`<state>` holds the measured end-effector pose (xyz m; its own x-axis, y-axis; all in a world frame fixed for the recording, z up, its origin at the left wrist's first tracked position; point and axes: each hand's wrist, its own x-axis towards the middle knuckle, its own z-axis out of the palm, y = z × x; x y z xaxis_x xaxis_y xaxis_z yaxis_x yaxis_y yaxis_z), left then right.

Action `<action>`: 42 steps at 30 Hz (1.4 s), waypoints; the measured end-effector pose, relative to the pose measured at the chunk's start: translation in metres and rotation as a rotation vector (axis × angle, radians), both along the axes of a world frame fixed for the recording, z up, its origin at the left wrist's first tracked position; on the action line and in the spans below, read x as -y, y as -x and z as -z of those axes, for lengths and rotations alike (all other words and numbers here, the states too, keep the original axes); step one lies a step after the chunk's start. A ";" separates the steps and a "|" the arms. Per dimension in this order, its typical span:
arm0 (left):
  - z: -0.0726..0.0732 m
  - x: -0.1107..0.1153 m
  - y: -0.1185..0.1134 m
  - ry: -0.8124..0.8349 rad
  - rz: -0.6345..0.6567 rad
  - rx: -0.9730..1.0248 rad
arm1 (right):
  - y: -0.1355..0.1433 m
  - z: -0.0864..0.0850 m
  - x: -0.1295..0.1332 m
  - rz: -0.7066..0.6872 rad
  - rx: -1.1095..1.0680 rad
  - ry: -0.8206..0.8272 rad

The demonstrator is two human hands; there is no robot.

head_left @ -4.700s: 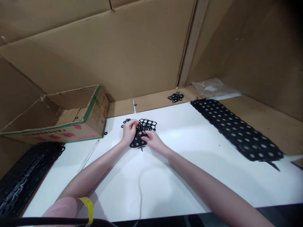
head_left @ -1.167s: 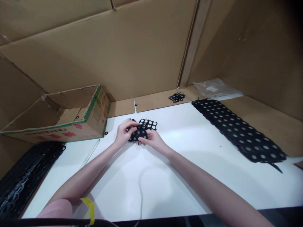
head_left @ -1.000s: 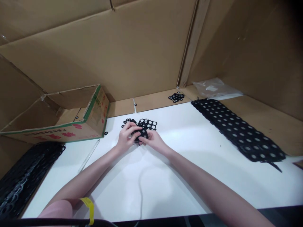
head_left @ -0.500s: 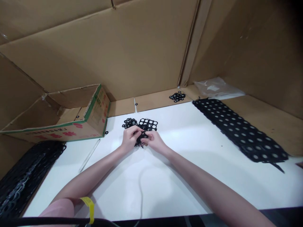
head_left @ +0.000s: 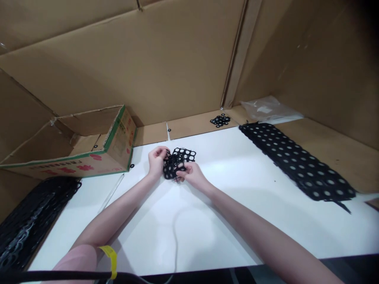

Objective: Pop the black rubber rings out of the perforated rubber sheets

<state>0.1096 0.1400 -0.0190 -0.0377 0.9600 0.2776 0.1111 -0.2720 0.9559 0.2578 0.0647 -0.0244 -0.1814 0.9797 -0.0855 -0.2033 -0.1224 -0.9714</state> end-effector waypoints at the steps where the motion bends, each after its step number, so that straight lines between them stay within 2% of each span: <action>1: -0.002 -0.005 0.004 -0.020 -0.035 0.000 | -0.001 0.000 0.001 0.004 -0.003 0.001; 3: -0.007 -0.014 0.013 -0.060 -0.086 -0.024 | -0.002 0.000 0.003 0.015 -0.013 -0.010; 6: -0.012 -0.019 0.025 -0.108 -0.039 -0.240 | -0.005 -0.002 0.003 0.034 -0.044 -0.053; 9: -0.013 -0.011 0.030 -0.171 0.014 -0.476 | -0.007 -0.004 0.003 0.046 -0.087 -0.060; 12: -0.016 0.007 0.028 -0.348 0.020 -0.554 | -0.007 -0.004 0.002 0.075 -0.145 -0.032; 14: -0.019 0.020 0.026 -0.419 0.164 -0.527 | -0.007 -0.003 0.001 0.092 -0.172 -0.030; 16: -0.021 0.033 0.022 -0.417 0.341 -0.512 | -0.006 -0.003 0.001 0.103 -0.193 -0.038; 18: -0.020 0.041 0.018 -0.400 0.416 -0.527 | -0.006 -0.002 0.001 0.113 -0.198 -0.042; 26: -0.013 0.046 0.004 -0.440 0.285 -0.582 | -0.004 -0.005 0.001 0.111 -0.095 -0.030; 35: -0.013 0.045 -0.004 -0.297 0.270 -0.496 | -0.003 -0.001 -0.001 0.129 0.002 -0.032; 42: -0.015 0.040 -0.004 -0.104 0.293 -0.368 | -0.003 0.000 -0.003 0.135 0.066 -0.046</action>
